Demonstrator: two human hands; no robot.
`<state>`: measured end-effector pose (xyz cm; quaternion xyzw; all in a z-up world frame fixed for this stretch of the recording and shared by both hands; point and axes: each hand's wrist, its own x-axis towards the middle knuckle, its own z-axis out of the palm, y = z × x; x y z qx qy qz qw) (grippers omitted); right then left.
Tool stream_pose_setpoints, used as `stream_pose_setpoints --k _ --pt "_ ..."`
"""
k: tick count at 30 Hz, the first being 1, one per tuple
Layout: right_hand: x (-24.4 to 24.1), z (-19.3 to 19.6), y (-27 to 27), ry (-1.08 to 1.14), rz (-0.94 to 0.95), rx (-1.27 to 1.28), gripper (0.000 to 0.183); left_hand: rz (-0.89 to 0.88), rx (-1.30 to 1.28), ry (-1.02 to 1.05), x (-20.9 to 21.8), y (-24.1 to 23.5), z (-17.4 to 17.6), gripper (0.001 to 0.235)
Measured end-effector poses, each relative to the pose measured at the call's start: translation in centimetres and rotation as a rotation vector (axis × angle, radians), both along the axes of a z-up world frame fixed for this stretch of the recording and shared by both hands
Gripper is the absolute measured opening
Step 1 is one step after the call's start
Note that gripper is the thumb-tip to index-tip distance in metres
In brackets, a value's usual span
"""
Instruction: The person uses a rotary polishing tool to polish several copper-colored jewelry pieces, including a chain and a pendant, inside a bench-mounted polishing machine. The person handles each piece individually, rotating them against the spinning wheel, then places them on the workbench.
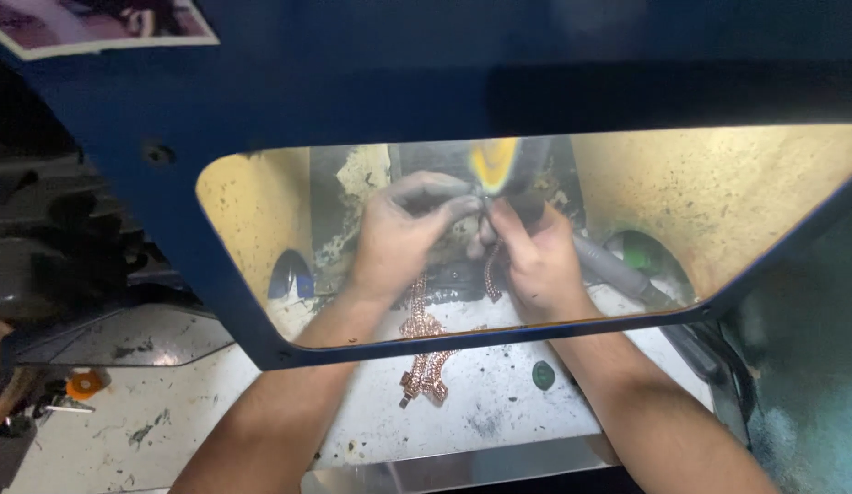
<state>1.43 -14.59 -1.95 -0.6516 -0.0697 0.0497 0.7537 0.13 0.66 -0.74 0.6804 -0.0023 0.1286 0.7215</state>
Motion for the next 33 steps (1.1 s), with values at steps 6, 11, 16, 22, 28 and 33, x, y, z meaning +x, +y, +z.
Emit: stream_pose_setpoints --k 6,11,16,22,28,33 --pt "0.0 -1.3 -0.2 -0.055 0.044 0.007 0.024 -0.016 0.025 -0.033 0.1 0.2 -0.4 0.016" --pt "-1.9 3.4 -2.3 -0.163 0.172 -0.1 0.018 -0.262 -0.177 -0.074 -1.0 0.7 1.2 0.023" --pt "-1.5 3.4 -3.0 -0.244 0.222 -0.1 0.016 -0.442 -0.317 -0.088 -0.5 0.6 -0.1 0.027" --pt "-1.4 3.0 -3.5 -0.227 0.255 -0.119 0.017 -0.466 -0.269 -0.076 0.0 0.7 -0.5 0.028" --pt "-1.5 3.3 -3.3 -0.184 0.242 -0.195 0.023 -0.424 -0.219 -0.065 0.0 0.6 -0.7 0.029" --pt "-1.5 4.5 -2.9 -0.103 0.16 -0.28 0.023 -0.307 -0.069 0.068 -0.2 0.0 0.6 0.028"
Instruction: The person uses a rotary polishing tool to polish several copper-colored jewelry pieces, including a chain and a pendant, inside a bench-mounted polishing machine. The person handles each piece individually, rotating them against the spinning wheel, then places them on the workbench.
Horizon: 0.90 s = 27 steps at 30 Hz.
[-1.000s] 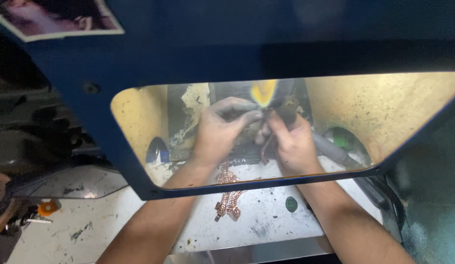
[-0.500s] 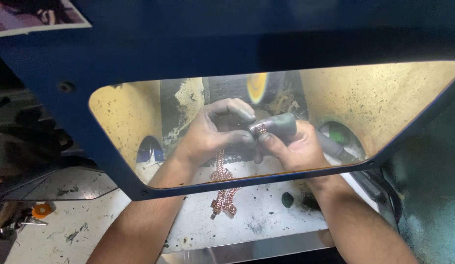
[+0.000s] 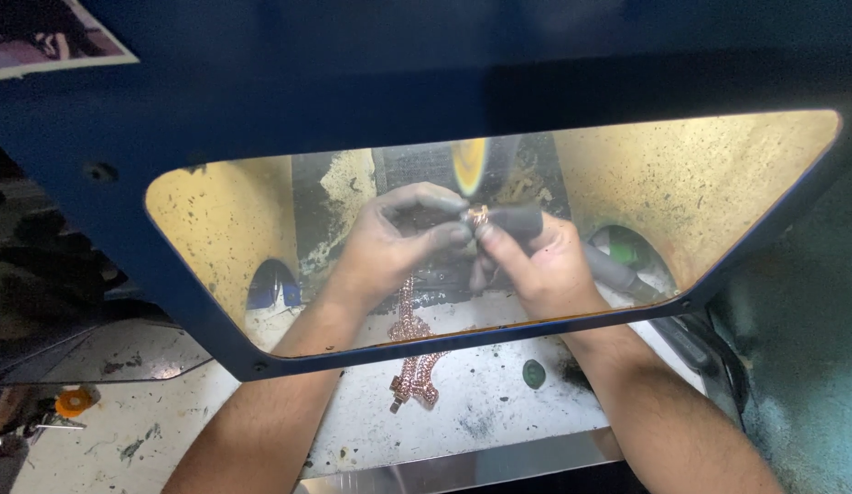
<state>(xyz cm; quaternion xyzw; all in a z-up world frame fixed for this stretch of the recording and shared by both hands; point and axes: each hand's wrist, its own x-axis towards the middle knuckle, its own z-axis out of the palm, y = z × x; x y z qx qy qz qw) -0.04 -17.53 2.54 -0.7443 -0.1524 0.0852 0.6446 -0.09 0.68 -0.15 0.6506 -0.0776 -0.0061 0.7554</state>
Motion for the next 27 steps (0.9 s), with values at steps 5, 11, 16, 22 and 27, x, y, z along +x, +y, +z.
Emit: stream_pose_setpoints --k 5,11,16,22,27 --pt "1.9 -2.8 0.8 0.06 -0.088 -0.09 0.028 0.145 0.054 0.032 0.3 -0.7 -0.4 0.019" --pt "1.1 -2.3 1.5 0.003 -0.124 -0.044 0.034 0.227 0.079 0.079 -0.1 -1.1 0.6 0.02" --pt "0.8 -2.5 2.7 0.053 -0.167 0.085 0.032 0.281 0.036 0.045 -0.1 -1.0 0.2 0.021" --pt "0.9 -2.1 2.3 0.012 -0.1 0.075 0.037 0.275 0.082 0.084 -0.3 -1.0 0.3 0.019" --pt "0.9 -2.5 2.0 -0.023 -0.118 0.024 0.037 0.283 0.021 0.038 -0.3 -1.2 0.4 0.016"
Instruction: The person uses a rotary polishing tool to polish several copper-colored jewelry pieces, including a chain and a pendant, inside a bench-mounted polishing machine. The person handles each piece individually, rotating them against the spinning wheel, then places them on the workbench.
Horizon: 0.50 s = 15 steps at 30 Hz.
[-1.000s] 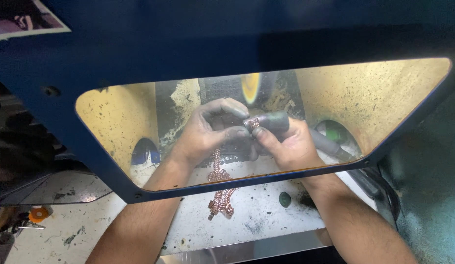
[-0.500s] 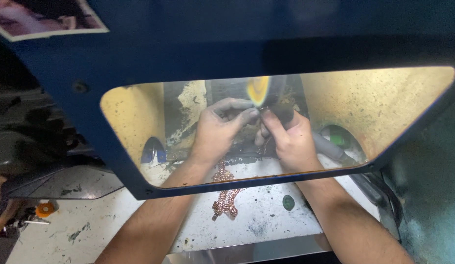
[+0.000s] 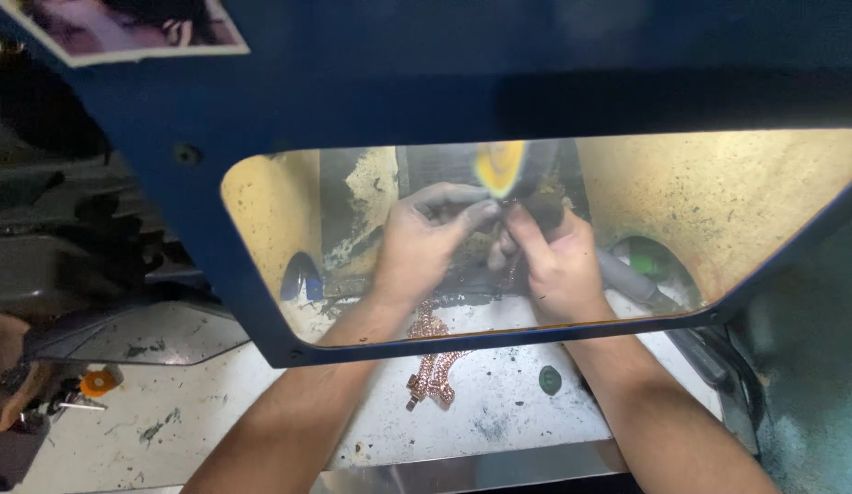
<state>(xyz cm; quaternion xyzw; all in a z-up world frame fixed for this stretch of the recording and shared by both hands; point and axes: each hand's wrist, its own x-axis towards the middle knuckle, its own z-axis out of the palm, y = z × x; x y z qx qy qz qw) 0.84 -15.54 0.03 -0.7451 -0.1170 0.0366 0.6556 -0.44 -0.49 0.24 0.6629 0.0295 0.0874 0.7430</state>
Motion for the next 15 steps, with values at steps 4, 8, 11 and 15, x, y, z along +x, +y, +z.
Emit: stream_pose_setpoints --k 4,8,11,15 --pt "0.2 -0.2 0.1 -0.019 0.013 0.021 0.036 0.006 0.059 -0.005 0.1 0.3 0.1 0.019" --pt "0.2 -1.2 0.5 0.037 0.008 0.076 0.037 0.006 0.032 0.004 -0.5 0.7 -0.1 0.019" --pt "0.5 -1.7 -0.3 0.042 0.001 0.087 0.035 -0.003 0.016 0.007 -0.1 0.0 -0.1 0.02" --pt "-1.7 2.4 1.8 0.073 -0.066 0.122 0.031 0.033 0.005 0.026 -0.4 0.4 0.2 0.023"
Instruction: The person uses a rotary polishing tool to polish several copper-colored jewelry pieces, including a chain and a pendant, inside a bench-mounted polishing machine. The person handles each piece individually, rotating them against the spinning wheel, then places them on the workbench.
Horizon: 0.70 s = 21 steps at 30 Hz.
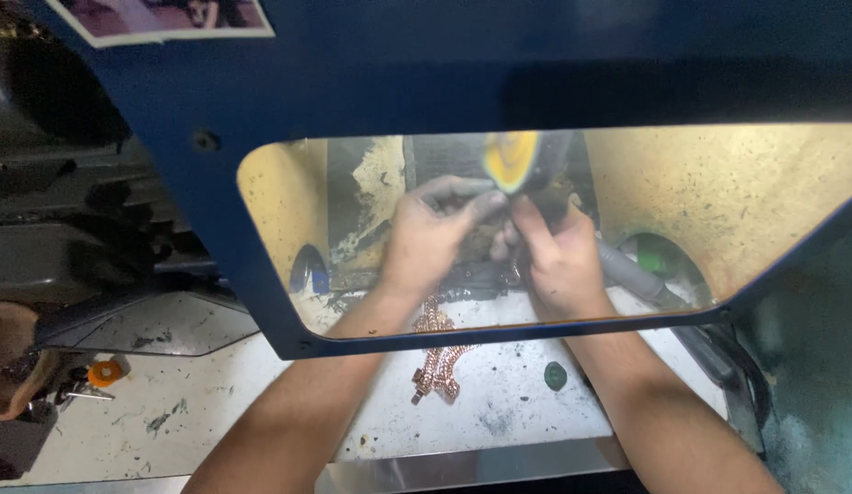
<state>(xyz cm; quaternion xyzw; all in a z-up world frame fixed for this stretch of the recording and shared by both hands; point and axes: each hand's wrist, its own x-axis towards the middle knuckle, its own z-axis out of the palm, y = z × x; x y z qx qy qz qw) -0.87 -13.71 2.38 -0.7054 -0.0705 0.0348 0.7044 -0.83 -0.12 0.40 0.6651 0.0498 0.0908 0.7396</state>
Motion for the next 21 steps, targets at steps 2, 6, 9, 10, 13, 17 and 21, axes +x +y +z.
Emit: stream_pose_setpoints --k 2,6,9,10,13,17,21 --pt "0.8 -2.3 -0.9 -0.03 0.024 -0.005 0.029 -0.025 0.003 0.001 -0.1 0.1 -0.1 0.022" --pt "0.5 0.3 -2.6 -0.173 0.162 -0.105 0.023 -0.181 -0.049 -0.169 0.4 1.0 -0.5 0.02" --pt "0.6 -0.9 -3.8 -0.212 0.183 -0.111 0.021 -0.306 -0.102 -0.143 -0.2 1.5 -0.3 0.024" --pt "0.8 -1.1 -4.0 -0.21 0.181 -0.111 0.021 -0.308 -0.103 -0.141 -0.2 1.4 -0.4 0.024" --pt "1.0 -1.1 -4.1 -0.221 0.203 -0.123 0.019 -0.347 -0.11 -0.171 0.0 1.4 -0.9 0.024" --pt "0.5 -0.4 -4.1 -0.175 0.225 -0.089 0.023 -0.4 -0.185 -0.179 0.1 1.4 -1.3 0.025" --pt "0.6 -0.2 -4.3 -0.181 0.263 -0.06 0.022 -0.401 -0.157 -0.176 0.3 1.3 -1.0 0.026"
